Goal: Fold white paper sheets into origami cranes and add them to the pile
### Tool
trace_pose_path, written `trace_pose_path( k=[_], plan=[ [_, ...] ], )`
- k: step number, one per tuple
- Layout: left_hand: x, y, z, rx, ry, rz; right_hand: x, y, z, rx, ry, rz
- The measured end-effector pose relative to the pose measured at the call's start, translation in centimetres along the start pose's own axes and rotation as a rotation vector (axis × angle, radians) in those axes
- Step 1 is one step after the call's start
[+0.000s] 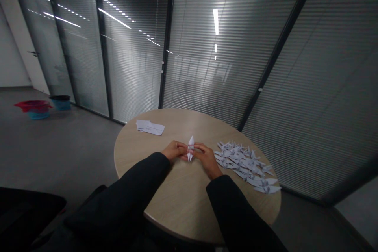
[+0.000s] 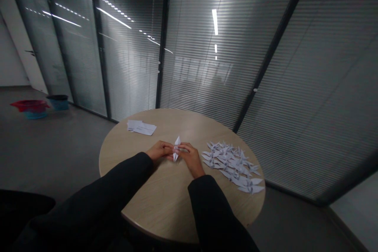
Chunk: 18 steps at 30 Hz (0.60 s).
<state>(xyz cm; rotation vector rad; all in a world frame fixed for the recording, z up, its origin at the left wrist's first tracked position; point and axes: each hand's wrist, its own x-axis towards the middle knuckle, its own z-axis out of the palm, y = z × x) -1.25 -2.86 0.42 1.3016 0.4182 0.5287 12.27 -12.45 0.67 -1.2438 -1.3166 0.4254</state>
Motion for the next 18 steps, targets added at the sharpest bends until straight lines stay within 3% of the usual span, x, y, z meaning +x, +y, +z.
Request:
trace_pose_path(
  k=[18],
  plan=[
    [-0.1, 0.0, 0.0, -0.067, 0.003, -0.001, 0.6, 1.2, -1.2, 0.014, -0.160, -0.046]
  ],
)
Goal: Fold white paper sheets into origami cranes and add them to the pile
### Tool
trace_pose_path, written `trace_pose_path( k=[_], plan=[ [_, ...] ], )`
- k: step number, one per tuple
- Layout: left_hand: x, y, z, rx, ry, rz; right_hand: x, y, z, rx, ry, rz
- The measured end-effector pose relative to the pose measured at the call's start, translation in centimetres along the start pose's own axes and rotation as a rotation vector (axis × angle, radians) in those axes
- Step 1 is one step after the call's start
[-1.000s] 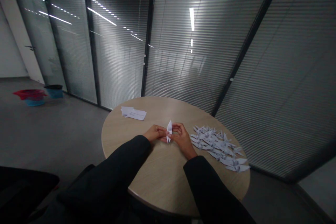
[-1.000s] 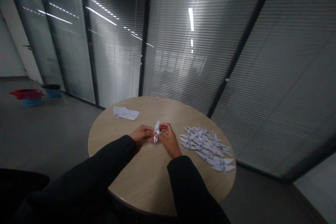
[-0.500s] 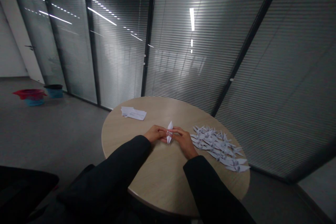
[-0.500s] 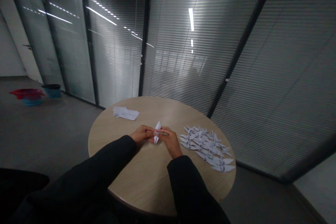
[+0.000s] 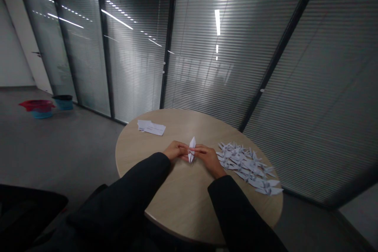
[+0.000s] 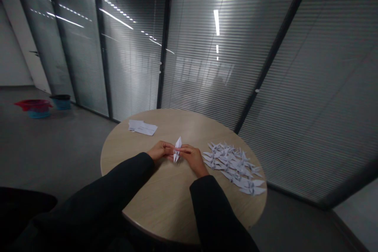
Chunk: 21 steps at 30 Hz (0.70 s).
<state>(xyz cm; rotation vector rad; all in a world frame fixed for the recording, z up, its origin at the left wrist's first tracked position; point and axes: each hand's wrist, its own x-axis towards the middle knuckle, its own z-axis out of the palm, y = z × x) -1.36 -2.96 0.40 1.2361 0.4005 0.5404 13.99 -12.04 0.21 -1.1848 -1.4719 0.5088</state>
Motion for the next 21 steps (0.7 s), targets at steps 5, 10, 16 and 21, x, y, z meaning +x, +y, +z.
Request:
trace_pose_path(
  k=[5, 10, 16, 21],
  plan=[
    [-0.5, 0.3, 0.1, -0.034, -0.045, -0.002, -0.3, -0.8, -0.3, 0.021, -0.064, -0.004],
    [-0.8, 0.7, 0.1, -0.116, -0.056, 0.001, -0.4, -1.8, -0.5, -0.048, -0.069, -0.018],
    [-0.9, 1.0, 0.4, -0.169, -0.037, -0.005, -0.5, -1.7, -0.4, -0.165, -0.064, -0.098],
    [-0.7, 0.8, 0.1, -0.119, -0.026, 0.035, -0.5, -0.7, 0.3, -0.292, -0.043, -0.188]
  ],
)
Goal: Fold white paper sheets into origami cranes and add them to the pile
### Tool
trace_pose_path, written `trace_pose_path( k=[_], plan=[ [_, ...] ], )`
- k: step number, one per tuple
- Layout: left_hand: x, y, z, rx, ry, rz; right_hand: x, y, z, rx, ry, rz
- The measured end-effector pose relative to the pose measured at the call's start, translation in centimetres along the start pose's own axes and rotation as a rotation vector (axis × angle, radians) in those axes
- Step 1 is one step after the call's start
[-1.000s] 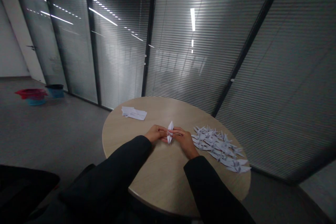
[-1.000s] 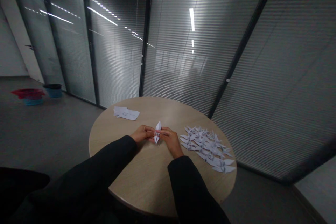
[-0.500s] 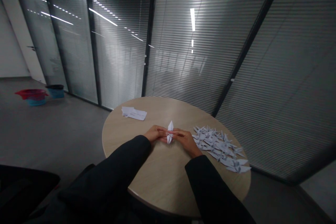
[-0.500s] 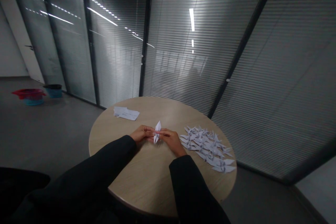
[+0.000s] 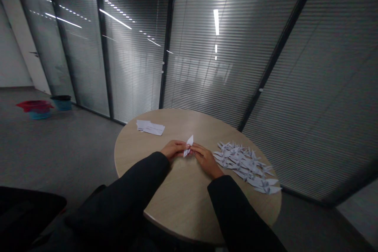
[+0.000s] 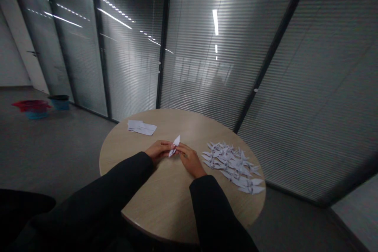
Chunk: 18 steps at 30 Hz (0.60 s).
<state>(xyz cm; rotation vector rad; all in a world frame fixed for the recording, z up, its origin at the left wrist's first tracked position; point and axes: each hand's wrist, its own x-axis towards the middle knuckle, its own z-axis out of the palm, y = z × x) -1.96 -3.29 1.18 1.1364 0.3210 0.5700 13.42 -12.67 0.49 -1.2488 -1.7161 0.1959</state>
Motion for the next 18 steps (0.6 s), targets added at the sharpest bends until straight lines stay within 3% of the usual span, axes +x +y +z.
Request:
trace_pose_path(
  k=[4, 9, 15, 18],
  plan=[
    [0.3, -0.2, -0.3, 0.004, -0.021, -0.003, 0.0, 0.0, 0.2, 0.057, 0.022, 0.025],
    [0.7, -0.6, -0.6, 0.005, -0.024, 0.004, 0.2, -1.1, 0.1, 0.251, 0.073, 0.168],
    [0.8, -1.2, -0.7, 0.054, -0.047, 0.043, 0.3, -1.0, 0.9, 0.465, 0.311, 0.397],
    [0.8, -1.2, -0.7, 0.107, -0.064, 0.068, 0.3, -0.9, 1.1, 0.456, 0.213, 0.448]
  ],
)
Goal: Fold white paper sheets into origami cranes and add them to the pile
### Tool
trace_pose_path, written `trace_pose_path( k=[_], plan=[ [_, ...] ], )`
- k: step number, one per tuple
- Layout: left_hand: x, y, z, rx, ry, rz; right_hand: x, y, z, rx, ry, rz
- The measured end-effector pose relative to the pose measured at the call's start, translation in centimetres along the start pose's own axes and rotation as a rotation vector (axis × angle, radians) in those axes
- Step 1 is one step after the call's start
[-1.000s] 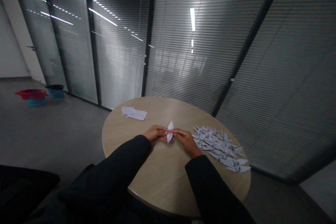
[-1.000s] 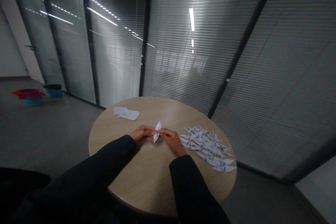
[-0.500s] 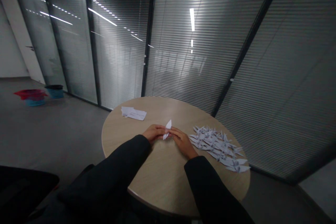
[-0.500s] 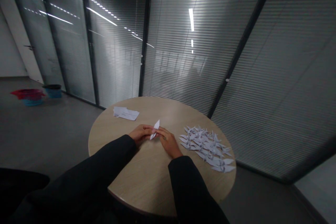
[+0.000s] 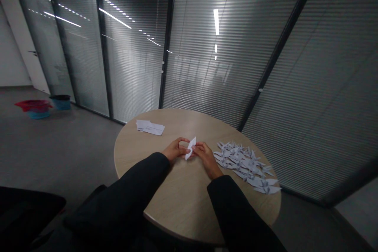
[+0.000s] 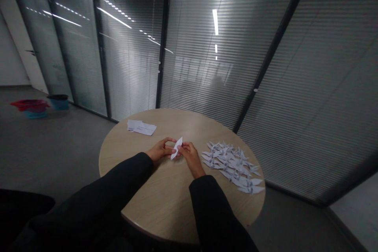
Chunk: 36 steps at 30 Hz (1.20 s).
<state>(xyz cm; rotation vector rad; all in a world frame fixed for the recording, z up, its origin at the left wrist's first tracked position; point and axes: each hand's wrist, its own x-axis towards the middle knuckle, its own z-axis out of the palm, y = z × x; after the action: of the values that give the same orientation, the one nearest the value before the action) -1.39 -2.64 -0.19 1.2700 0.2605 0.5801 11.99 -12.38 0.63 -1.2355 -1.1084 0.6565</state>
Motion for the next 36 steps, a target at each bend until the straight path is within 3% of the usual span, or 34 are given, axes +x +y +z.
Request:
trace_pose_path(
  k=[4, 13, 18, 24, 31, 36],
  plan=[
    [0.0, -0.1, 0.0, 0.076, -0.016, 0.033, -0.2, -0.3, 0.0, -0.185, -0.085, -0.026],
    [-0.2, -0.3, 0.3, 0.131, -0.064, -0.012, -0.2, -0.4, -0.3, -0.281, 0.011, -0.074],
    [-0.4, -0.5, 0.5, 0.058, -0.086, -0.021, -0.4, -0.6, -0.3, -0.240, 0.047, -0.043],
    [-0.7, -0.2, 0.8, 0.051, -0.107, 0.001, -0.6, -0.9, -0.1, -0.120, -0.021, 0.035],
    [-0.7, 0.0, 1.0, 0.093, -0.023, 0.032, -0.7, -1.1, 0.2, -0.108, -0.026, -0.001],
    [-0.8, 0.1, 1.0, 0.107, -0.064, -0.004, -0.5, -0.4, -0.2, -0.166, 0.001, -0.030]
  ],
)
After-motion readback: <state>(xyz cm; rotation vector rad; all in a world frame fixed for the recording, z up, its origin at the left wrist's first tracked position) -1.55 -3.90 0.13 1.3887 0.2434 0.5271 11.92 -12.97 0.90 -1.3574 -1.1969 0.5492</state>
